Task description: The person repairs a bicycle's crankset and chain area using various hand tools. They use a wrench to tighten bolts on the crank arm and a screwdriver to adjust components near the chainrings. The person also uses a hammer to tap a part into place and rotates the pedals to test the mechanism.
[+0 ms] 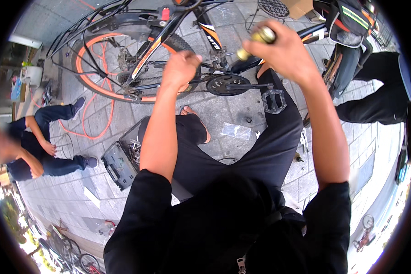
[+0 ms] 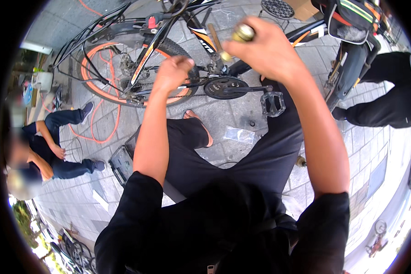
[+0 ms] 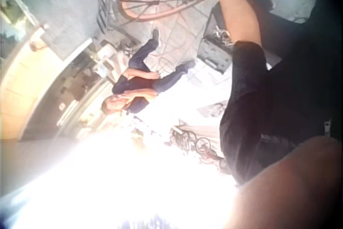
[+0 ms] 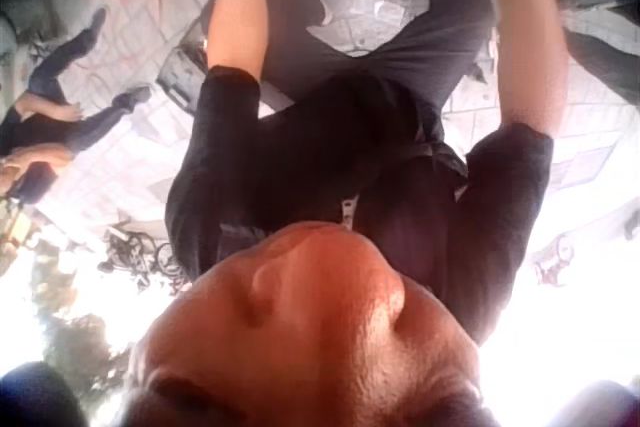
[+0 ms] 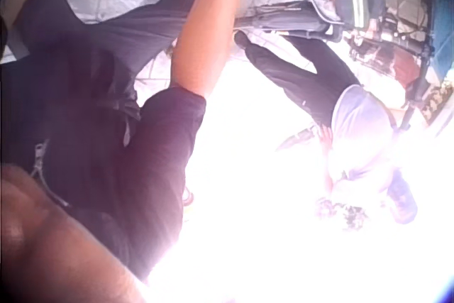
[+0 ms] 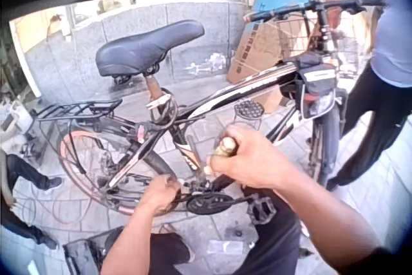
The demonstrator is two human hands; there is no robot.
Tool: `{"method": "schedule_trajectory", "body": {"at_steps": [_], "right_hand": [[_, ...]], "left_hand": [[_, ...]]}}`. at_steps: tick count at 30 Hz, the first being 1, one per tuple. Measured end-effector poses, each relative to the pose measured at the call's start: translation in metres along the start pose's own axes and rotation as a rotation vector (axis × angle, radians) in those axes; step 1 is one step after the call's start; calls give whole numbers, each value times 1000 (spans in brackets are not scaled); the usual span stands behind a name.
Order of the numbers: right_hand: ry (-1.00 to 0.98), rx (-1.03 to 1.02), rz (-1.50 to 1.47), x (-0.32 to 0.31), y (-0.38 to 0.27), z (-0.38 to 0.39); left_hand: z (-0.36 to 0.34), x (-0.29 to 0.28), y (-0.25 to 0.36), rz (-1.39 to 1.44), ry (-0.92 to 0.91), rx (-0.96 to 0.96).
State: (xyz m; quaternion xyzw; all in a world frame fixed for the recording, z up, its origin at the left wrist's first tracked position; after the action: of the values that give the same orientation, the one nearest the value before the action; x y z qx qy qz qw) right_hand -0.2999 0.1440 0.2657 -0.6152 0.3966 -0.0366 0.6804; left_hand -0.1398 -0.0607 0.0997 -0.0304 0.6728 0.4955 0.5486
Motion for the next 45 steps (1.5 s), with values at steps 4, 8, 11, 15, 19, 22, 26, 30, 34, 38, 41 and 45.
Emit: {"method": "schedule_trajectory", "body": {"at_steps": [4,8,11,15,19,22,26,30,34,38,41,45], "right_hand": [[137,272,-690,24,89,55],[119,230,-188,29,96,78],[-157,218,561,29,61,71],[-500,412,991,38,110,81],[-353,319,968,19,140,96],[16,360,712,-50,166,130],[501,601,358,-136,284,240],[184,927,329,-103,367,365],[445,566,449,-143,266,256],[-44,623,459,-61,182,111],[-197,699,528,7,240,93],[-51,827,218,22,241,96]], "left_hand": [[28,-89,0,296,798,112],[14,-85,-25,-127,717,-81],[7,-89,-35,-118,713,-77],[6,-87,-36,13,717,-103],[-10,-73,-34,-66,829,11],[-29,-78,-54,-80,768,73],[-34,-87,-43,-42,870,217],[-44,-75,-51,-4,700,-5],[-33,-90,-37,-174,798,124],[-18,-99,-40,-13,699,50],[-29,-87,-37,-170,853,30],[-11,-90,-17,-172,897,12]]}}
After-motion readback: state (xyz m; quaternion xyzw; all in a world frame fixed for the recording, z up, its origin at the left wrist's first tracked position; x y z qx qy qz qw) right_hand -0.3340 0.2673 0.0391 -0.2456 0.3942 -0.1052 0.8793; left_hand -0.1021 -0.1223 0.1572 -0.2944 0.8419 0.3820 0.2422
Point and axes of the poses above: each hand's wrist, its own z-axis away from the middle knuckle, its own x-axis out of the palm, y = z × x, the point moved 6 cm from there along -z, towards the middle knuckle, and after that the axes turned 13 degrees about -z, right-handed, at the moved point
